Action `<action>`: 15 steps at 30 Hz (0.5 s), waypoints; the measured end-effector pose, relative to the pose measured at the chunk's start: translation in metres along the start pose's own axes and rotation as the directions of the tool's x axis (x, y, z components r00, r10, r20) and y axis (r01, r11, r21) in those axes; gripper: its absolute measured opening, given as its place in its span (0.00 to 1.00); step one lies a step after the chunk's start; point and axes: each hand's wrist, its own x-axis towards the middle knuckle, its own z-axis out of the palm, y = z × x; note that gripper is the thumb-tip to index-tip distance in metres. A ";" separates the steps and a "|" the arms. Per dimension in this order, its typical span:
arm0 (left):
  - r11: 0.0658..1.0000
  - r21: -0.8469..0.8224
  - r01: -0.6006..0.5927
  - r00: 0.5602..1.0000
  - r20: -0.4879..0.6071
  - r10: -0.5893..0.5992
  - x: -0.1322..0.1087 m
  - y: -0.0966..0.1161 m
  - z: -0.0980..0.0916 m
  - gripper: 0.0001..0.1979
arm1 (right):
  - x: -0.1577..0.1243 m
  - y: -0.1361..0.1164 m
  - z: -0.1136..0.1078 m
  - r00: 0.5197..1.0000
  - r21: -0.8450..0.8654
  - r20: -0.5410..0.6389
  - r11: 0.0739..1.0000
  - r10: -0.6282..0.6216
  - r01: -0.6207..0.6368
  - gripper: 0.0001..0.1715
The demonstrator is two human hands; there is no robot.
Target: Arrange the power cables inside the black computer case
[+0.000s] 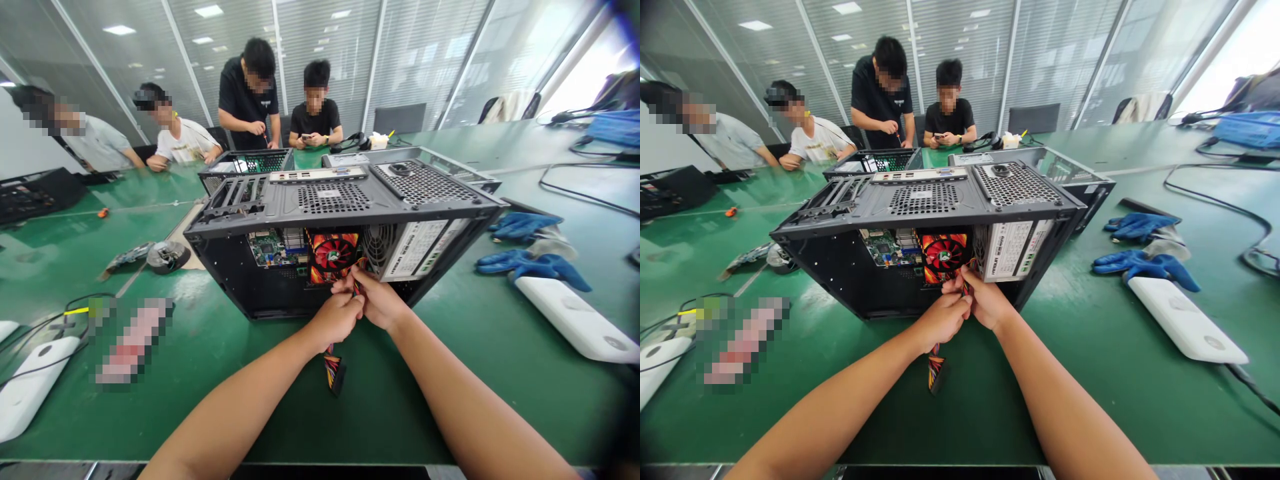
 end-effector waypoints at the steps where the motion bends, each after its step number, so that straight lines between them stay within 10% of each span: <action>1: 0.982 0.175 -0.065 0.992 -0.093 0.082 0.000 -0.001 0.001 0.15 | 0.000 0.001 0.001 1.000 -0.004 -0.008 1.000 -0.012 0.012 0.22; 4: 0.851 0.515 -0.099 0.958 -0.181 0.221 0.001 -0.003 0.000 0.13 | 0.001 0.002 0.004 0.998 -0.019 -0.028 0.998 -0.061 0.060 0.23; 9: 0.827 0.558 -0.070 0.960 -0.186 0.207 0.001 -0.001 -0.005 0.12 | 0.002 0.004 0.005 0.992 -0.054 -0.067 0.994 -0.103 0.099 0.24; 13: 1.000 0.003 0.019 1.000 -0.005 -0.019 0.001 -0.001 -0.006 0.13 | -0.001 0.003 0.005 0.994 -0.058 -0.088 0.996 -0.072 0.067 0.25; 15: 0.917 -0.368 0.154 0.983 0.153 -0.104 0.002 -0.002 -0.007 0.15 | -0.003 0.001 0.005 0.996 -0.049 -0.077 0.998 -0.035 0.031 0.25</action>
